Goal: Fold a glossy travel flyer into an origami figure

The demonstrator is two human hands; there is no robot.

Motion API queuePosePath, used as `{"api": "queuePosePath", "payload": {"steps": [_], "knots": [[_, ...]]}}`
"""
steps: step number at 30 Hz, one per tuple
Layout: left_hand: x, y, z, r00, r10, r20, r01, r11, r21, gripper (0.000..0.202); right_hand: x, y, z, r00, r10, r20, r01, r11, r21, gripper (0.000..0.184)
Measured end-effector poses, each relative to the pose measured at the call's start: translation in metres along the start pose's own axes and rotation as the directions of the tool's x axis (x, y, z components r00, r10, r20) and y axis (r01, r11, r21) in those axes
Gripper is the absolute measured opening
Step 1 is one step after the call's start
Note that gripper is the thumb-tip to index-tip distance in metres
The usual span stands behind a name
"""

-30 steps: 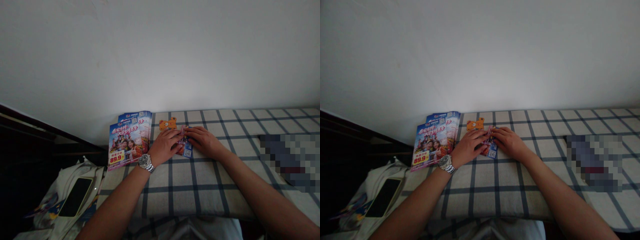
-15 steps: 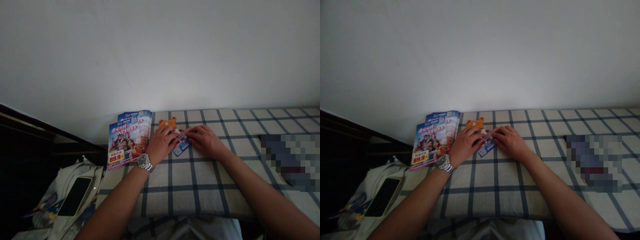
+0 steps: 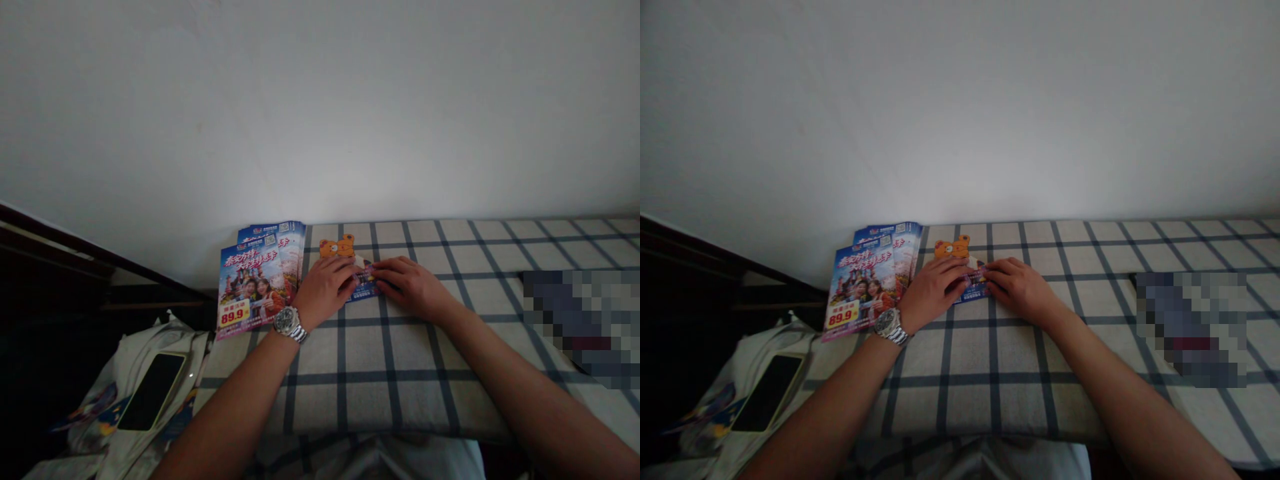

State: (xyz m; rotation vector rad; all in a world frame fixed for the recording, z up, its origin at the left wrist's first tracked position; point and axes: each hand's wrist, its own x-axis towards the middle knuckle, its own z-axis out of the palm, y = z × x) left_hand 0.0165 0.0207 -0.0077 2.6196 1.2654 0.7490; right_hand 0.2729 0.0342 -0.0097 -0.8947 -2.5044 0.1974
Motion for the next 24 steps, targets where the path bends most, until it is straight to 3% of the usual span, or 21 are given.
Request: {"api": "queuePosePath", "payload": {"steps": [8,18,24], "knots": [[0.0002,-0.0063,0.0005,0.999,0.04,0.035,-0.04,0.999,0.003,0.03,0.0006,-0.0036,-0.0008,1.0,0.017,-0.011,-0.017,1.0,-0.015,0.026],[0.0001,-0.0077,0.0026,0.998,0.04,0.054,-0.042,0.999,0.026,0.03,-0.0001,0.0015,0.0046,0.998,-0.058,-0.005,0.058,0.997,0.047,0.032],[0.001,-0.0082,0.002,0.996,0.052,0.068,-0.055,0.998,0.043,0.032,-0.0005,0.0021,0.0064,1.0,-0.028,-0.004,0.028,0.999,0.022,0.03]]}}
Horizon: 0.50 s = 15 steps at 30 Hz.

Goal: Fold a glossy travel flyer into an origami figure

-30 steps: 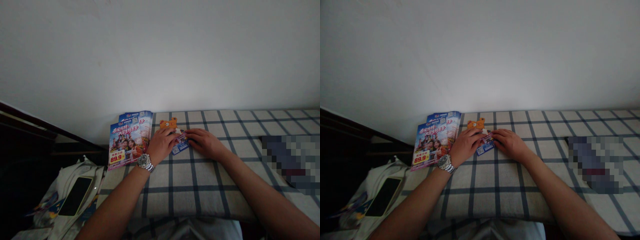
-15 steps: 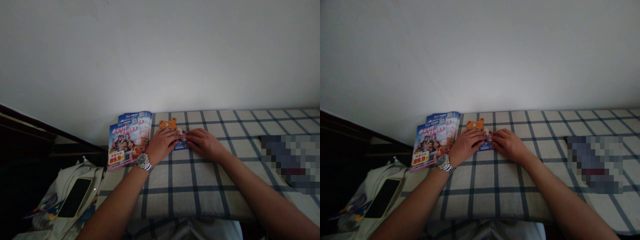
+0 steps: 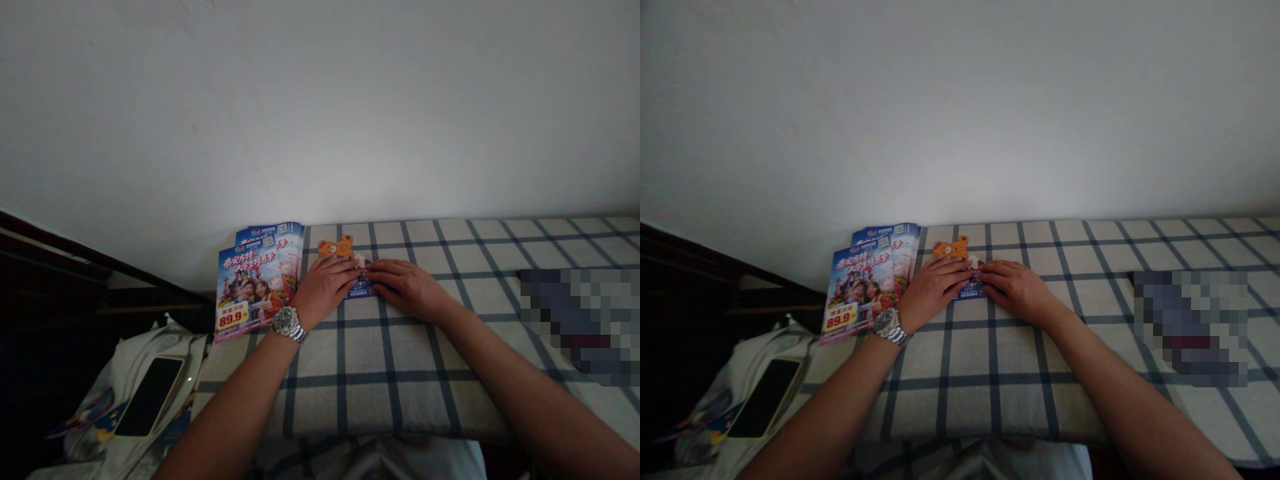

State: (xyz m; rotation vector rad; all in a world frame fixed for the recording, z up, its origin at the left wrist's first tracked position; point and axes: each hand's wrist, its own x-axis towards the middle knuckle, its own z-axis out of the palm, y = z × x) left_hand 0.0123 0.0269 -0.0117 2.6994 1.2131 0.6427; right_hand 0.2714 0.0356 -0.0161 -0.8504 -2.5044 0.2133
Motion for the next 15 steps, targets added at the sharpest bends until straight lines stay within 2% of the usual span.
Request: {"api": "queuePosePath", "payload": {"steps": [8,15], "knots": [[-0.0006,0.0096,-0.0052,1.0,0.005,0.001,-0.005,1.0,-0.015,0.036,-0.0007,0.0024,0.0004,1.0,0.024,-0.007,-0.024,1.0,-0.015,0.033],[-0.0023,0.0088,-0.0024,1.0,0.015,0.019,-0.014,0.998,-0.054,0.039,0.0003,0.005,-0.0007,0.999,0.04,-0.005,-0.04,0.997,-0.062,0.037]]}}
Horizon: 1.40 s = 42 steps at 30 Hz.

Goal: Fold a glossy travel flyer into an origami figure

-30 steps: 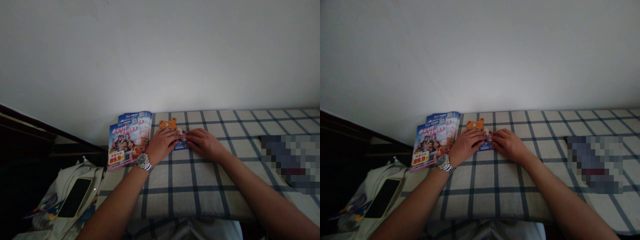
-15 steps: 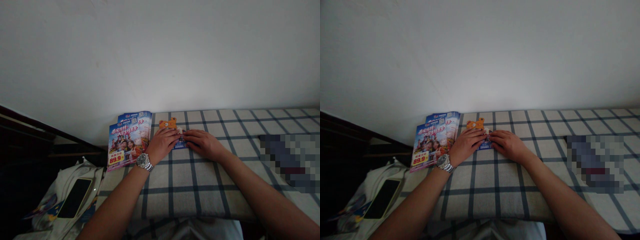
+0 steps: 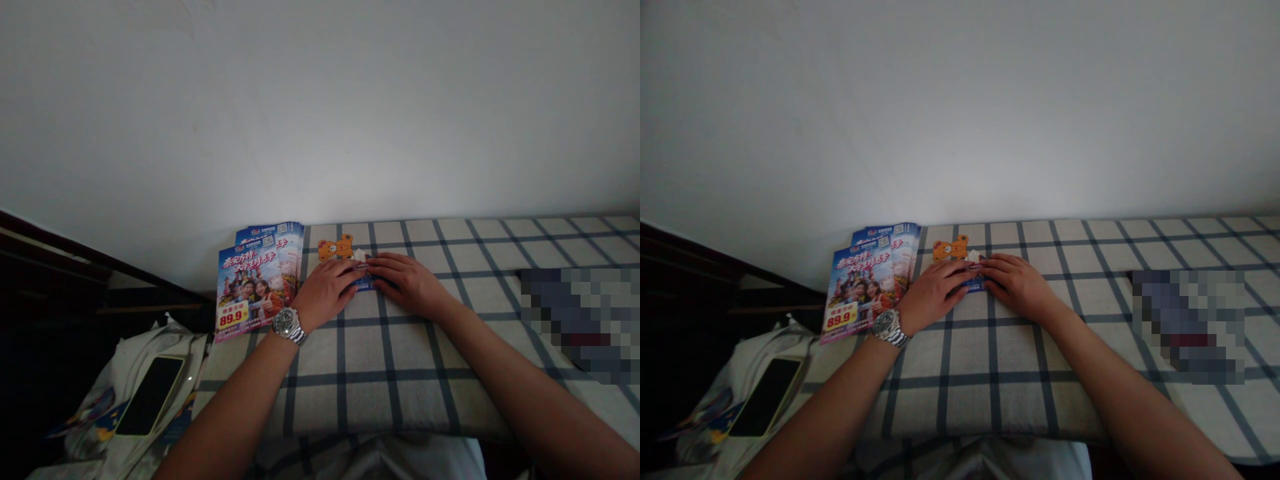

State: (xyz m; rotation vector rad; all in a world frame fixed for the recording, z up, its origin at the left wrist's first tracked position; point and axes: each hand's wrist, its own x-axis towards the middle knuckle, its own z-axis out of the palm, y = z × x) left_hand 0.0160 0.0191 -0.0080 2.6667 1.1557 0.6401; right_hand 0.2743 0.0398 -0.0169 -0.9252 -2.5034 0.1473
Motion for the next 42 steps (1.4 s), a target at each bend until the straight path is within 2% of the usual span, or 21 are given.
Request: {"api": "queuePosePath", "payload": {"steps": [7,10,13,20,27,33,42], "knots": [[0.001,0.004,-0.003,1.0,-0.016,0.018,0.015,0.999,0.034,0.041,0.001,0.0,-0.001,1.0,-0.002,0.004,0.002,1.0,-0.028,0.037],[0.002,0.006,-0.004,1.0,-0.005,0.003,0.004,1.0,0.031,0.035,0.001,0.001,0.001,1.0,-0.004,-0.011,0.004,0.999,-0.04,0.038],[0.002,0.008,-0.003,1.0,0.009,-0.009,-0.009,1.0,0.009,0.029,0.0,0.002,0.0,0.999,0.024,-0.022,-0.025,0.998,-0.065,0.036],[0.003,0.01,-0.003,0.999,0.023,0.033,-0.021,0.999,-0.045,0.032,-0.001,0.002,-0.002,0.997,0.079,-0.01,-0.079,0.995,-0.056,0.035],[0.0,0.012,-0.001,0.997,0.023,0.067,-0.017,0.997,-0.076,0.031,-0.003,0.008,0.0,0.999,0.039,0.02,-0.039,0.999,0.014,0.035],[0.0,0.012,0.001,0.998,0.051,0.039,-0.047,0.993,-0.112,0.029,-0.003,0.007,-0.001,0.998,0.02,0.054,-0.023,0.998,0.062,0.037],[0.001,0.009,0.003,0.997,0.066,0.034,-0.062,0.992,-0.109,0.029,0.0,0.008,0.0,0.998,0.054,-0.012,-0.052,0.989,0.137,0.031]]}}
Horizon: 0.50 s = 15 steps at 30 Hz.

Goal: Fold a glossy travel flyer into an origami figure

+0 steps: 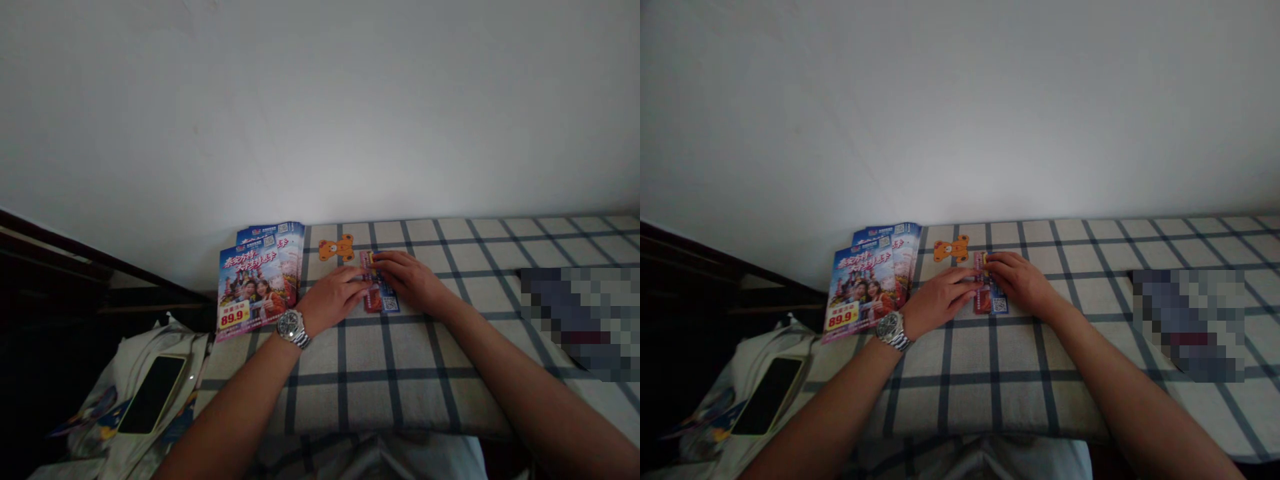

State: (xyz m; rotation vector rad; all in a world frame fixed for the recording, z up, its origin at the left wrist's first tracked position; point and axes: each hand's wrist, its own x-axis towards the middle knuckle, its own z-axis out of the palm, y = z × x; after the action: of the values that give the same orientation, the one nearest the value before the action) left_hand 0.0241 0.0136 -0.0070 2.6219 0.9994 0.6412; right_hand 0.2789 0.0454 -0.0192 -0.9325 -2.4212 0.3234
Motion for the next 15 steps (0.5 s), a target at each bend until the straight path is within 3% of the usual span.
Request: {"api": "queuePosePath", "payload": {"steps": [15], "knots": [[0.0017,0.0,0.0016,1.0,0.007,0.011,-0.008,0.997,0.079,0.031,-0.0003,0.0038,0.0048,0.999,0.019,-0.05,-0.018,1.0,0.019,0.025]]}}
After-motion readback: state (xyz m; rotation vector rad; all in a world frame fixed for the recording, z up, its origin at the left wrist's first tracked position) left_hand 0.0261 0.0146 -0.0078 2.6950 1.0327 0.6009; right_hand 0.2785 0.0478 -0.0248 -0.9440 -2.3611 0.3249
